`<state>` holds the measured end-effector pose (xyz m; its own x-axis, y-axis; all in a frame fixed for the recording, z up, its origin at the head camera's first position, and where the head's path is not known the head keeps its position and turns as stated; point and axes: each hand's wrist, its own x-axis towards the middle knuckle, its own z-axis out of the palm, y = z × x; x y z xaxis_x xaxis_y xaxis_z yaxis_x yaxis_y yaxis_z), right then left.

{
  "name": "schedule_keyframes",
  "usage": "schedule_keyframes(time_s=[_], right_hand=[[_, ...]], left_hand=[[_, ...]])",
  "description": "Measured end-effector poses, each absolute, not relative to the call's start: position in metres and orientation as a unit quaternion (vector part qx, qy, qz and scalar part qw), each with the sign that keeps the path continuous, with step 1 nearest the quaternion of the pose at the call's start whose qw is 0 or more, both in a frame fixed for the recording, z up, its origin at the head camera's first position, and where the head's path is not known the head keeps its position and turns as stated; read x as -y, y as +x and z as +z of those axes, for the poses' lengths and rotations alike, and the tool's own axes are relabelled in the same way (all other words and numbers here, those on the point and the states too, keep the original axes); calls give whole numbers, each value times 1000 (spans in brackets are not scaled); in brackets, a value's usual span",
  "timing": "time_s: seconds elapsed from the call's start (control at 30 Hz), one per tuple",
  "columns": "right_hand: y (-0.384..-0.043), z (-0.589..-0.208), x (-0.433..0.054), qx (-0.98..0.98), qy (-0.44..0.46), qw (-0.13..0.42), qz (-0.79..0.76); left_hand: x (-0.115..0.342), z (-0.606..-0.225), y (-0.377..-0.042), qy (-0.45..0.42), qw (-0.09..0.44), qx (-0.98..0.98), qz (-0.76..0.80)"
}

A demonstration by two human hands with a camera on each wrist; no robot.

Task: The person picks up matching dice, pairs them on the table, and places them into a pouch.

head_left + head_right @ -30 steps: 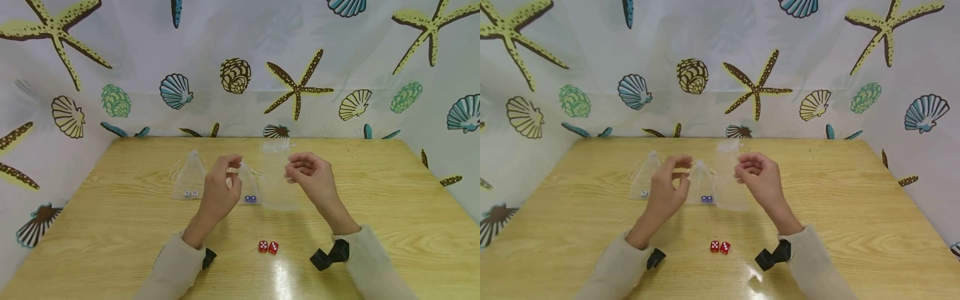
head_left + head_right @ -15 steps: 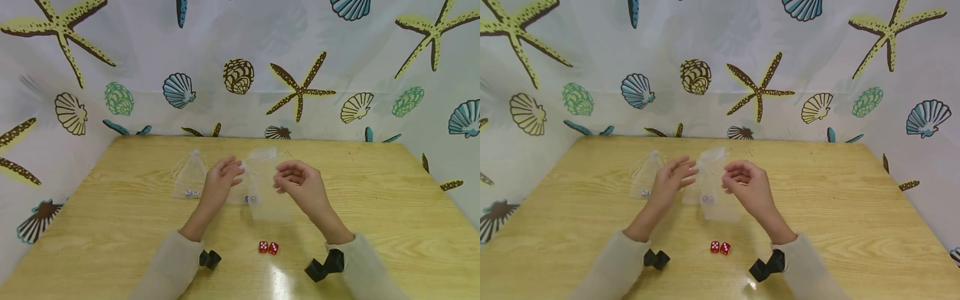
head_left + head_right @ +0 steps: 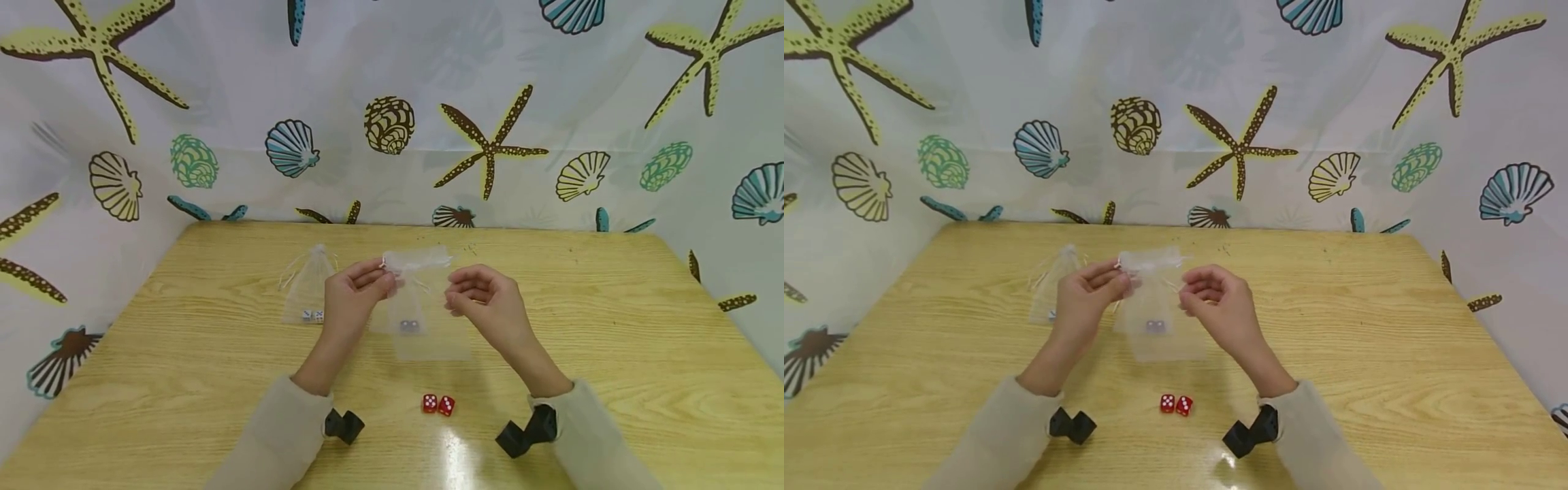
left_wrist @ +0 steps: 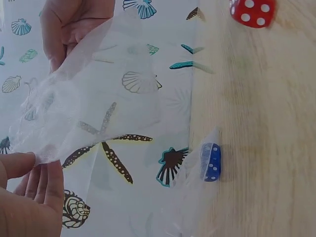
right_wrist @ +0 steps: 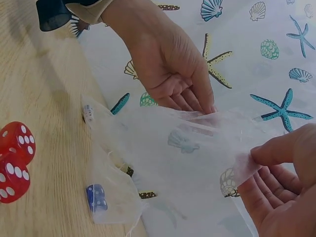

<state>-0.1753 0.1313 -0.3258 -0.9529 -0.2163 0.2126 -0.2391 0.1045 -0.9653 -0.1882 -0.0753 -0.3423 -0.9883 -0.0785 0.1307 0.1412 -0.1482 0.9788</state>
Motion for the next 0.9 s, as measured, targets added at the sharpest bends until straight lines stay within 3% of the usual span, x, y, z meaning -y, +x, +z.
schedule_keyframes(time_s=[0.27,0.6,0.9], right_hand=[[-179,-324,-139,781,167,37,601],[-177,-310,-149,796,227,107,551],[-177,-310,-151,789,272,100,541]], left_hand=[[70,-339,-180,-80,177,705,-682],[61,-339,-173,-136,255,748,-597],[55,-341,-169,-230,332,765,-502]])
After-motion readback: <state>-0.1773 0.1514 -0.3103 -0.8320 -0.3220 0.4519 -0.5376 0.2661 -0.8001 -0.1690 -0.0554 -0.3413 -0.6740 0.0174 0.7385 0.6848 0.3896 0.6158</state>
